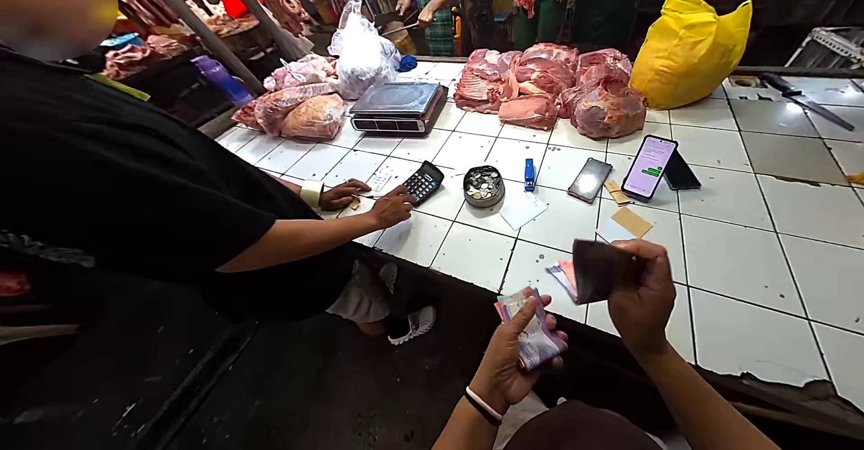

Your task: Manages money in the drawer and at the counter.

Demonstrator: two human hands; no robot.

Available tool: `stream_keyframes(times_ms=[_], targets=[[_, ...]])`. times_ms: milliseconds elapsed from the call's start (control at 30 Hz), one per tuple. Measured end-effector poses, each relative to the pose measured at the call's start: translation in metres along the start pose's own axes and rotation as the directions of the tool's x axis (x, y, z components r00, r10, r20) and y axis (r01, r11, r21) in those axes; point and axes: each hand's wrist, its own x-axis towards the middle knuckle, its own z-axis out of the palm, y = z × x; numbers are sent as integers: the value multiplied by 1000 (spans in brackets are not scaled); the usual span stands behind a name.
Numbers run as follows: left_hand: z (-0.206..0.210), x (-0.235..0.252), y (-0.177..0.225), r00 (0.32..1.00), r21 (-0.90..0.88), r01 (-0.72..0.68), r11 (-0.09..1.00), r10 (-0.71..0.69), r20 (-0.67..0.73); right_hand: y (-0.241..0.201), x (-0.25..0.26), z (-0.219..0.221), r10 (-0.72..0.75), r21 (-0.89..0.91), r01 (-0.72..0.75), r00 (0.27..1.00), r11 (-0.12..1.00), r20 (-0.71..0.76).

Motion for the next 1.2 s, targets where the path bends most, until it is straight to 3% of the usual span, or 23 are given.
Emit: stream_keyframes(times_ms=[67,167,267,333,433,567,633,733,800,933,1067,1200], targets=[[-11,-2,8,991,-140,109,984,-97,92,-1,-13,16,-20,12,18,991,1000,130],[-9,3,28,1000,-203,10,979,-7,15,-4,-37,48,40,46,-57,952,997,304],[-5,11,52,971,-37,-216,976,210,-116,-3,-45,78,256,39,-277,927,960,275],[-3,13,68,935,113,-318,941,331,-125,-1,-37,95,475,9,-485,859,874,193],[-11,22,88,895,193,-445,875,440,70,2,-23,114,677,12,-684,724,729,129],[-32,48,110,716,371,-698,613,587,377,1,-16,143,754,142,-769,639,623,154],[-37,58,117,701,424,-713,559,595,394,0,-16,153,774,98,-791,611,604,163],[-38,59,128,804,462,-593,659,509,307,3,-16,163,815,-8,-815,579,579,0],[-42,67,133,822,449,-569,689,500,273,10,-19,163,826,-43,-831,556,555,-93],[-54,91,129,794,374,-608,701,518,319,11,-36,166,831,-12,-849,519,528,-200],[-50,99,122,777,312,-619,721,504,376,-4,-42,174,809,57,-811,570,582,-145],[-50,113,131,708,288,-677,678,491,508,-5,-34,163,824,-18,-834,548,552,-143]])
